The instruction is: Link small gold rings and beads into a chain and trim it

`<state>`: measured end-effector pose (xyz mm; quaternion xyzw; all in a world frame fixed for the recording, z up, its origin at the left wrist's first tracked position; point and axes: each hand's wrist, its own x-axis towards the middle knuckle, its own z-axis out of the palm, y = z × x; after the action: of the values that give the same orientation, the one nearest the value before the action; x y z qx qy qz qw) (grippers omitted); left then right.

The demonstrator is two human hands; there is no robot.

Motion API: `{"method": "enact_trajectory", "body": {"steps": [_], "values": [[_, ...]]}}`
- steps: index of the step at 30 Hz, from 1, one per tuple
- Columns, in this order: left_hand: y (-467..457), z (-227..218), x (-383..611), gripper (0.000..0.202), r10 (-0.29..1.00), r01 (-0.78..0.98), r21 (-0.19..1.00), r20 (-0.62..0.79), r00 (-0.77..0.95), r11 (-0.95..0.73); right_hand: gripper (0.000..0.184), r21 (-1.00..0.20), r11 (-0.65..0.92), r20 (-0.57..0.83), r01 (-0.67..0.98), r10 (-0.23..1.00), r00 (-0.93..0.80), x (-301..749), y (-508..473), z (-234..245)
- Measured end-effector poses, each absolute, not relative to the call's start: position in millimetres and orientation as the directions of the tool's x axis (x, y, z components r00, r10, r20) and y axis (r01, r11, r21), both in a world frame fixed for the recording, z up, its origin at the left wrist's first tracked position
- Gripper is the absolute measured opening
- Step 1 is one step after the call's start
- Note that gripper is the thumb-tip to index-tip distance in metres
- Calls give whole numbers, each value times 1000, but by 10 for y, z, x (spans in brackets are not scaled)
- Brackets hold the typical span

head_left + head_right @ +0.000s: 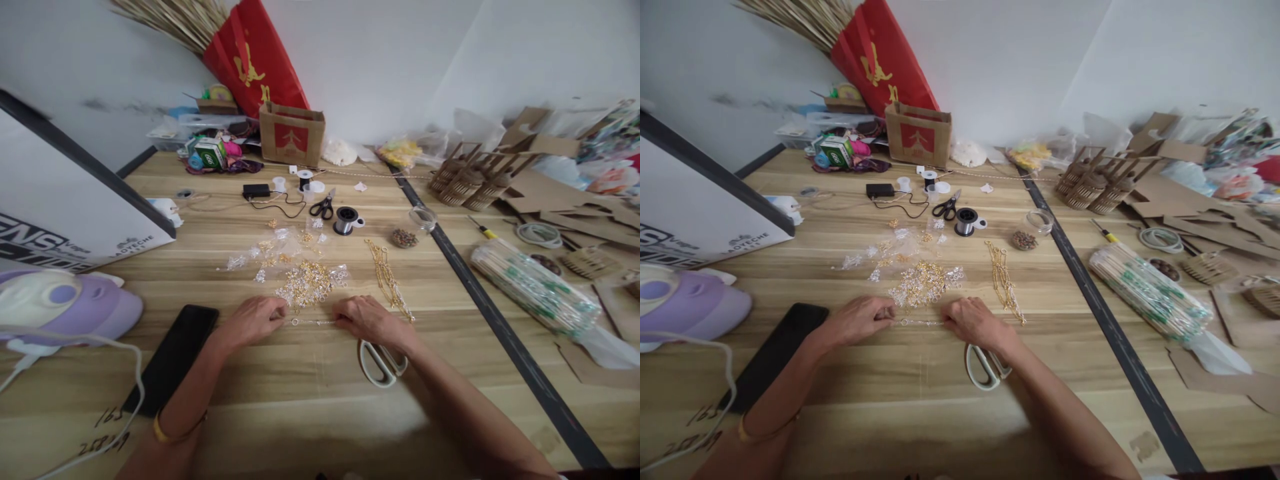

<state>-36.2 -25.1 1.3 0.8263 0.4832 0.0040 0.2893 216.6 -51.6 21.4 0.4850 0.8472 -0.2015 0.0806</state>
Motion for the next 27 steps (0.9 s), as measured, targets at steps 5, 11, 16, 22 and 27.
{"method": "enact_trajectory", "body": {"steps": [5, 11, 16, 22, 27], "values": [[-260, 112, -354, 11, 851, 805, 497, -218, 478, -325, 13, -291, 471, -296, 833, 783, -547, 2198, -508, 194], [-375, -24, -24, 10, 876, 487, 841, -32, 481, -237, 13, -394, 459, -223, 796, 793, -567, 2214, -501, 190], [-490, -278, 254, 19, 894, 330, 937, -46, 446, -116, 13, -507, 482, -90, 715, 795, -600, 2218, -507, 145], [-547, -379, 374, 13, 900, 177, 984, -59, 431, -20, 8, -597, 466, -28, 654, 802, -596, 2178, -541, 123], [-563, -386, 383, 3, 905, 209, 975, -24, 424, -72, 7, -643, 447, -17, 622, 803, -595, 2135, -575, 174]]}}
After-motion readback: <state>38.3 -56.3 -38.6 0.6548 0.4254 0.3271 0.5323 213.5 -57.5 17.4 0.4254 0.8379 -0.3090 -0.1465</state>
